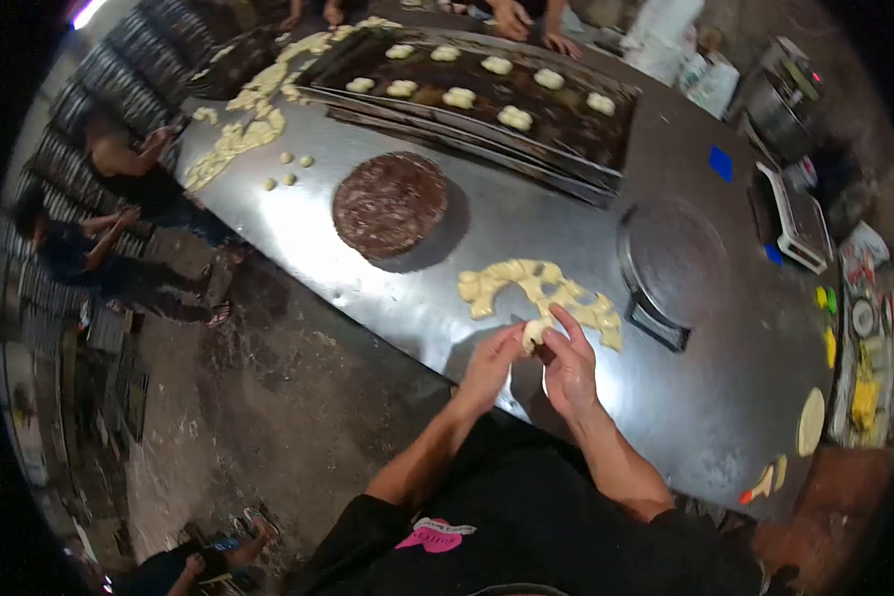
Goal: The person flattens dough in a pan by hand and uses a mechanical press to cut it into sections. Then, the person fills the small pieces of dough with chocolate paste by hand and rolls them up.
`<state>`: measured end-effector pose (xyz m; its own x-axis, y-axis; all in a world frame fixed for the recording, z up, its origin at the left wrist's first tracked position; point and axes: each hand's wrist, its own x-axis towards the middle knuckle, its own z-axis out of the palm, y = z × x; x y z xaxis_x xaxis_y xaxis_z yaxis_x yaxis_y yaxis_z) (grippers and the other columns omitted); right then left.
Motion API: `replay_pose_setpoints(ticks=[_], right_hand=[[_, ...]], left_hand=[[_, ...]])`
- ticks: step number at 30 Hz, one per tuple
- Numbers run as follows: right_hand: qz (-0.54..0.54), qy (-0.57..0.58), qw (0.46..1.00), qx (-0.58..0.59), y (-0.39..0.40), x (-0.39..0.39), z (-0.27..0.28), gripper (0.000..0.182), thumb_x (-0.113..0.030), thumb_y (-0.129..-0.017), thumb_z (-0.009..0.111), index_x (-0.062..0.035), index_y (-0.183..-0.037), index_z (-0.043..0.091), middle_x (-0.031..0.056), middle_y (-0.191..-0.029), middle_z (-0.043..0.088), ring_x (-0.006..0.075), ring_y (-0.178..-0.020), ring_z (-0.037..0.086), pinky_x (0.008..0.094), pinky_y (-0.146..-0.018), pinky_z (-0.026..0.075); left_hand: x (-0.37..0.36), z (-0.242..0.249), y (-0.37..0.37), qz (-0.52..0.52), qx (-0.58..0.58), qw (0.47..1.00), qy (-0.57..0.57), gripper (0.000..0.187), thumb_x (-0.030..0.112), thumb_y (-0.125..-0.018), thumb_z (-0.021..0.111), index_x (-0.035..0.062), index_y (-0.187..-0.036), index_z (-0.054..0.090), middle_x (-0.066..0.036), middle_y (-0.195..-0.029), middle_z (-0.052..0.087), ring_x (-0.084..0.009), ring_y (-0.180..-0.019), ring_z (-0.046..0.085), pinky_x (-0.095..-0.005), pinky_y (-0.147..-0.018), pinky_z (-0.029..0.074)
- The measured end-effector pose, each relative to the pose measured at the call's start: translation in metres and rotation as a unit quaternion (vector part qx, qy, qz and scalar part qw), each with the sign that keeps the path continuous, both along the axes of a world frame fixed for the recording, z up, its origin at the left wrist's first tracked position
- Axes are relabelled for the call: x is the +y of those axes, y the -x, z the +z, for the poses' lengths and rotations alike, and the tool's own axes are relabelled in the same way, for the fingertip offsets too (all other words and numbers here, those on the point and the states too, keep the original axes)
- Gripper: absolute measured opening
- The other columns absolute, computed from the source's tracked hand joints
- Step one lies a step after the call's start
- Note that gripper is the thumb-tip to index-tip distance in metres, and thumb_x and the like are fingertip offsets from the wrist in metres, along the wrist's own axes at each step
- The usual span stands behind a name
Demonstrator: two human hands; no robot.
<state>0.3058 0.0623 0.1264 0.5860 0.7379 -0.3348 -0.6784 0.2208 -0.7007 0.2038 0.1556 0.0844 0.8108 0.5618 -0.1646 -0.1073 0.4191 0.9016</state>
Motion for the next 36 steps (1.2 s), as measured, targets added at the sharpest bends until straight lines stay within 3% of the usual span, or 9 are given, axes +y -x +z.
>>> replay_pose_setpoints(ticks=[7, 10, 13, 17, 26, 29, 30, 32, 36], right_hand=[[0.098, 0.063, 0.984, -0.138, 0.007, 0.127, -0.023, 0.054, -0.002, -0.089, 0.058, -0.0102, -0.139, 0.04, 0.0065, -0.106, 0.061, 0.0201, -0.092, 0.06, 0.0356, -0.08, 0.049], [0.1, 0.101, 0.739, -0.659, -0.006, 0.208, -0.021, 0.049, 0.002, -0.083, 0.055, -0.0019, -0.131, 0.045, 0.0147, -0.101, 0.063, 0.0294, -0.088, 0.062, 0.0393, -0.078, 0.05], [0.102, 0.001, 0.557, -0.824, -0.027, 0.266, -0.023, 0.047, 0.003, -0.083, 0.05, -0.0038, -0.13, 0.047, 0.0187, -0.104, 0.063, 0.0361, -0.09, 0.061, 0.042, -0.08, 0.049], [0.247, -0.021, 0.452, -0.857, -0.037, 0.289, -0.03, 0.046, 0.002, -0.082, 0.048, -0.0035, -0.128, 0.049, 0.0171, -0.104, 0.064, 0.0357, -0.088, 0.061, 0.0449, -0.079, 0.048], [0.286, -0.015, 0.46, -0.84, -0.037, 0.285, -0.043, 0.047, 0.003, -0.082, 0.049, -0.0061, -0.127, 0.051, 0.0187, -0.104, 0.063, 0.0358, -0.09, 0.061, 0.0448, -0.081, 0.048], [0.346, 0.115, 0.769, -0.525, -0.028, 0.276, -0.043, 0.042, 0.009, -0.084, 0.043, -0.0012, -0.124, 0.054, 0.013, -0.109, 0.064, 0.0237, -0.097, 0.063, 0.0317, -0.081, 0.05], [0.343, 0.11, 0.77, -0.527, -0.027, 0.266, -0.036, 0.042, 0.009, -0.084, 0.043, -0.0012, -0.124, 0.054, 0.013, -0.109, 0.064, 0.0237, -0.097, 0.063, 0.0317, -0.081, 0.05], [0.413, 0.107, 0.903, -0.061, -0.03, 0.238, -0.02, 0.044, 0.01, -0.083, 0.043, -0.0007, -0.125, 0.054, 0.0111, -0.109, 0.063, 0.0207, -0.099, 0.063, 0.0321, -0.079, 0.053], [0.329, 0.005, 0.94, 0.092, -0.018, 0.179, 0.007, 0.049, 0.007, -0.081, 0.046, 0.0019, -0.129, 0.05, 0.0118, -0.107, 0.062, 0.0226, -0.095, 0.062, 0.0373, -0.081, 0.056]], left_hand=[[0.047, 0.024, 0.039, 0.145, 0.185, 0.914, -0.332, 0.04, 0.018, -0.094, 0.055, 0.0014, -0.131, 0.053, -0.02, -0.143, 0.043, -0.0331, -0.13, 0.046, -0.0373, -0.106, 0.037], [0.079, 0.024, 0.069, 0.136, 0.222, 0.907, -0.332, 0.038, 0.014, -0.09, 0.059, 0.0034, -0.127, 0.058, -0.019, -0.142, 0.045, -0.0342, -0.128, 0.047, -0.0376, -0.105, 0.038], [0.104, 0.009, 0.098, 0.176, 0.227, 0.908, -0.306, 0.031, 0.012, -0.089, 0.062, 0.0038, -0.118, 0.063, -0.019, -0.132, 0.054, -0.0353, -0.119, 0.054, -0.0378, -0.097, 0.045], [0.125, -0.006, 0.14, 0.189, 0.246, 0.921, -0.233, 0.028, 0.009, -0.091, 0.057, 0.0024, -0.118, 0.063, -0.014, -0.127, 0.059, -0.0212, -0.108, 0.06, -0.029, -0.086, 0.048], [0.142, -0.011, 0.129, 0.148, 0.242, 0.955, -0.092, 0.026, 0.016, -0.097, 0.053, 0.0012, -0.115, 0.064, -0.01, -0.115, 0.065, -0.0169, -0.106, 0.059, -0.0302, -0.089, 0.047], [0.143, -0.018, 0.087, 0.163, 0.078, 0.978, 0.103, 0.03, 0.018, -0.098, 0.052, -0.0022, -0.12, 0.058, -0.01, -0.112, 0.063, -0.0189, -0.101, 0.06, -0.0334, -0.089, 0.05], [0.141, -0.009, 0.075, 0.171, 0.039, 0.969, 0.173, 0.031, 0.018, -0.098, 0.052, -0.0032, -0.121, 0.057, -0.01, -0.111, 0.062, -0.0197, -0.101, 0.06, -0.0343, -0.089, 0.05], [0.135, 0.0, 0.053, 0.206, 0.001, 0.954, 0.217, 0.03, 0.016, -0.098, 0.052, -0.0031, -0.12, 0.057, -0.01, -0.111, 0.062, -0.0197, -0.101, 0.06, -0.0348, -0.089, 0.05], [0.111, 0.026, 0.038, 0.243, -0.03, 0.951, 0.19, 0.023, 0.012, -0.096, 0.054, -0.001, -0.114, 0.059, -0.008, -0.107, 0.062, -0.0186, -0.1, 0.059, -0.0349, -0.09, 0.05]])
